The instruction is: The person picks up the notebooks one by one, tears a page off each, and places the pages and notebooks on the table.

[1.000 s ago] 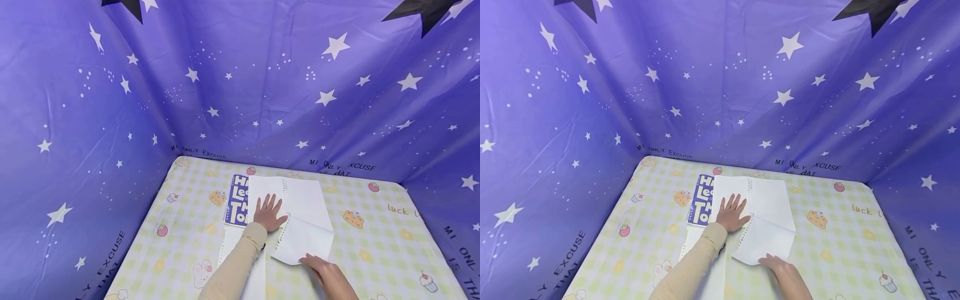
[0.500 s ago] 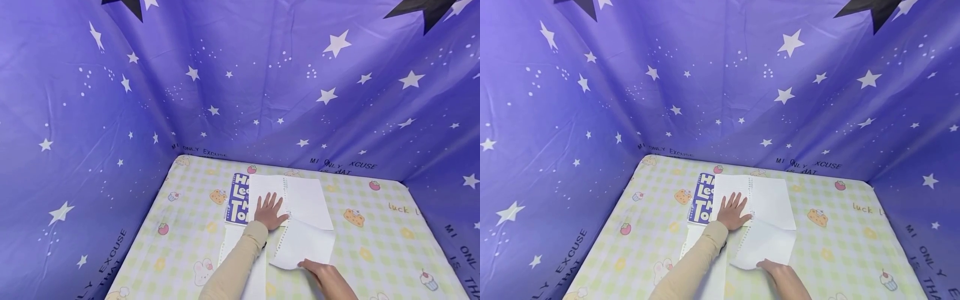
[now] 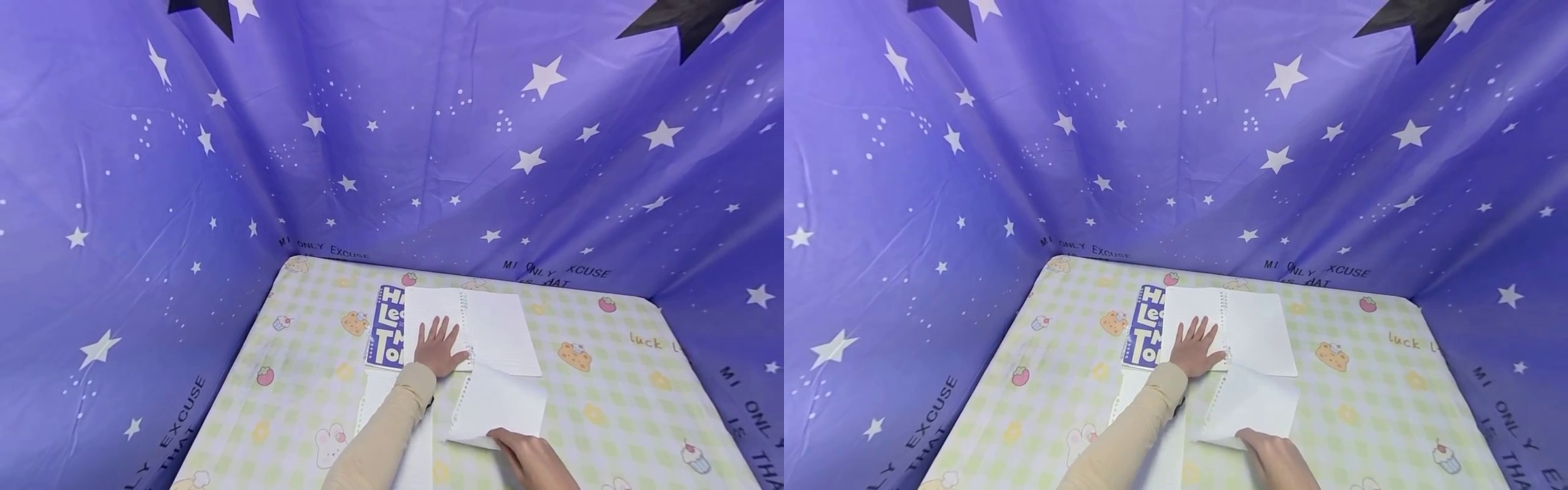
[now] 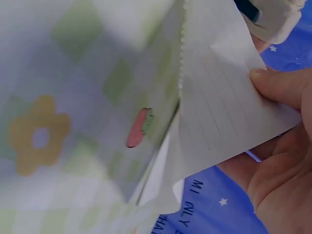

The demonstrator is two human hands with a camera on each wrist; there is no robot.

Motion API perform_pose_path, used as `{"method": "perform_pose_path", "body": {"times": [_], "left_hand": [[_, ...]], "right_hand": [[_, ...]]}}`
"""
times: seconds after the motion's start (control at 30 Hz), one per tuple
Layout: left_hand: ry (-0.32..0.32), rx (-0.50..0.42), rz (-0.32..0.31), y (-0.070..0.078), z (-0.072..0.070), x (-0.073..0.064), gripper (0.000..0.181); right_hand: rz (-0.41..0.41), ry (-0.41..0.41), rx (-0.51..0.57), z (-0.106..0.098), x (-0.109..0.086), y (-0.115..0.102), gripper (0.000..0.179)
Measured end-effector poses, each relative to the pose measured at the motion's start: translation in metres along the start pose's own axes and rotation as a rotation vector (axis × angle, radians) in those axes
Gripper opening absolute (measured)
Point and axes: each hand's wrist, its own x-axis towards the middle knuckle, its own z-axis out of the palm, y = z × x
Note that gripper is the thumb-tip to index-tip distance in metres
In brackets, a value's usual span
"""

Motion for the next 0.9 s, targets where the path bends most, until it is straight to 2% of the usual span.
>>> {"method": "perform_pose_path", "body": {"times": [0.07, 0.23, 0.4, 0.6, 0.77, 0.9], "left_hand": [[0.003, 0.000, 0.000, 0.000, 0.001, 0.000, 0.069], [0.014, 0.002, 0.011, -0.001, 0.002, 0.001, 0.069], [0.044, -0.002, 0.007, 0.002, 0.002, -0.002, 0.068], [0.070, -0.075, 0.003, 0.008, -0.006, -0.014, 0.064], [0.106, -0.104, 0.030, 0.013, -0.016, -0.022, 0.062], [0.068, -0.099, 0.016, 0.012, -0.015, -0.027, 0.061]], "right_hand": [[-0.003, 0.022, -0.003, -0.002, 0.000, -0.003, 0.015], [0.023, -0.026, 0.029, -0.009, 0.000, -0.009, 0.014], [0.086, -0.016, -0.022, -0.016, 0.000, -0.017, 0.014], [0.157, 0.149, -0.113, -0.019, 0.002, -0.028, 0.022], [0.082, 0.287, -0.156, -0.022, 0.004, -0.032, 0.032], [0.026, 0.328, -0.190, -0.027, 0.006, -0.035, 0.036]]}}
